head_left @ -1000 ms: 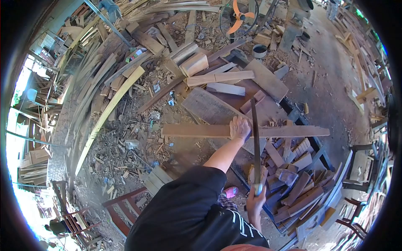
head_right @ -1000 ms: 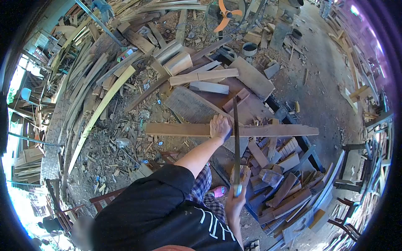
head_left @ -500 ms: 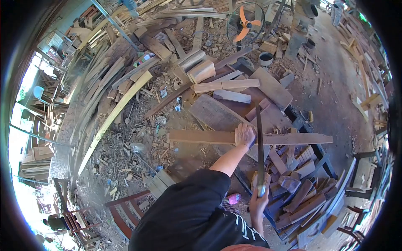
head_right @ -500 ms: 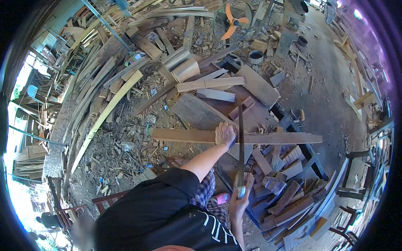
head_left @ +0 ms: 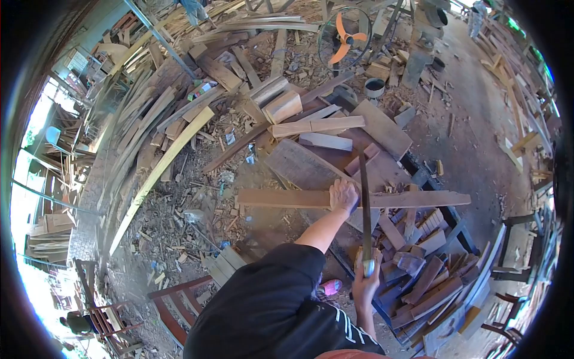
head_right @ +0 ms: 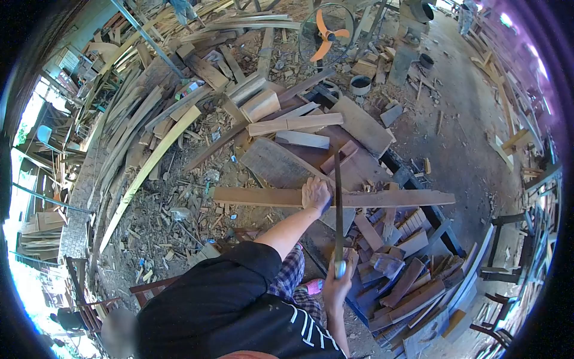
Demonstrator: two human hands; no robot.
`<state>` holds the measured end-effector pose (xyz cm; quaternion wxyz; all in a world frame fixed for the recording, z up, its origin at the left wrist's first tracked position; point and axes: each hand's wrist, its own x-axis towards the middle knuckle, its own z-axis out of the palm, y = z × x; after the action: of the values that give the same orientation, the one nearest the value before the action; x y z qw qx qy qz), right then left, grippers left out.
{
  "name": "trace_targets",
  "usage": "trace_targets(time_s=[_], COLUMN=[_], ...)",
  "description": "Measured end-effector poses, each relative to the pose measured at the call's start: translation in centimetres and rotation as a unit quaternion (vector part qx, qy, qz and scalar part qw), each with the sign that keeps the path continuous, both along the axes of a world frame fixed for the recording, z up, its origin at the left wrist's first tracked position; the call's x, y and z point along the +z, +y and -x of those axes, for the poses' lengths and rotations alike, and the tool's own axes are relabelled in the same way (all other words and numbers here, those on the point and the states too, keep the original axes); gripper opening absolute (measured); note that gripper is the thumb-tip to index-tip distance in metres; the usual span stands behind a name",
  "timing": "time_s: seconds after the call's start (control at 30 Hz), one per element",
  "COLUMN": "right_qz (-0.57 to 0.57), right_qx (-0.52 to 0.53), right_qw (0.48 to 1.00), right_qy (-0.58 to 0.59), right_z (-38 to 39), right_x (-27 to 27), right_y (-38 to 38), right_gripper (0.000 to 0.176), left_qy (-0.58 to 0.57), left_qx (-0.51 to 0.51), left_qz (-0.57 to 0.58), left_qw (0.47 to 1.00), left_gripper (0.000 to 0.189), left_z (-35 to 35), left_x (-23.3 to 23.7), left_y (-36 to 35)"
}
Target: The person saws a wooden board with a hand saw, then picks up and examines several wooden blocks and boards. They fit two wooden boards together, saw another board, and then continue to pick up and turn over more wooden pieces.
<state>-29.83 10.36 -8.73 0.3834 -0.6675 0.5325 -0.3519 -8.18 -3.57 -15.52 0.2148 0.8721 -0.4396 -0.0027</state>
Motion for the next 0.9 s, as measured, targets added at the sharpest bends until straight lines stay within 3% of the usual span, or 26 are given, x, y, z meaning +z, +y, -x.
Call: trace_targets(time_s=[0.03,0.07,0.17,0.23,0.3,0.4,0.47,0.53,0.63,0.7,0.77,0.9], right_qz=[0.072,0.073,0.037,-0.04,-0.132,-0.126,-0.096,0.108,0.105,0.044,-0.104,-0.051], right_qx=[0.004,-0.001,0.011,-0.033,-0.003,-0.014,-0.024,-0.016,-0.014,-0.025,-0.029,-0.026], right_qw=[0.996,0.996,0.995,0.998,0.991,0.992,0.995,0.993,0.993,0.997,0.994,0.998], right_qy=[0.044,0.044,0.093,-0.025,0.018,0.019,-0.017,0.032,0.058,0.054,-0.012,-0.01], right_z=[-0.8,-0.9,-1.0,0.9,4.5,4.5,1.6,-2.1,-2.1,0.3,3.3,1.3], right_x=[-2.2,-2.3,-1.6,0.5,1.3,1.1,0.3,2.0,2.1,1.4,1.0,2.1], right_y=[-1.6,-1.8,-1.4,1.6,5.3,5.5,2.3,-1.7,-1.7,1.5,5.0,3.0], right_gripper=[0.02,0.02,0.016,0.016,0.015,0.016,0.018,0.02,0.021,0.02,0.018,0.017], left_qy=[0.0,0.019,0.025,0.01,0.006,0.002,0.002,-0.002,-0.008,-0.011,-0.008,0.001], left_qx=[-0.004,0.001,0.0,0.001,0.0,-0.002,-0.006,-0.007,-0.009,0.01,0.002,-0.009], left_qz=[0.002,-0.025,-0.049,-0.063,-0.049,-0.047,-0.066,-0.064,-0.048,0.0,-0.008,-0.046], left_qw=[1.0,1.0,0.998,0.998,0.999,0.999,0.998,0.998,0.999,1.0,1.0,0.999], left_gripper=[0.021,0.023,0.026,0.025,0.024,0.024,0.023,0.023,0.023,0.028,0.027,0.024], left_z=[0.0,-0.1,0.1,0.0,-0.1,0.0,0.0,0.0,-0.1,0.0,0.0,0.0], left_x=[-0.3,-0.1,0.5,0.4,-0.2,-0.1,0.5,0.5,-0.5,-0.5,-0.6,0.5], left_y=[-0.1,-0.1,0.1,-0.1,-0.3,0.0,0.0,-0.1,-0.1,-0.2,-0.2,0.2])
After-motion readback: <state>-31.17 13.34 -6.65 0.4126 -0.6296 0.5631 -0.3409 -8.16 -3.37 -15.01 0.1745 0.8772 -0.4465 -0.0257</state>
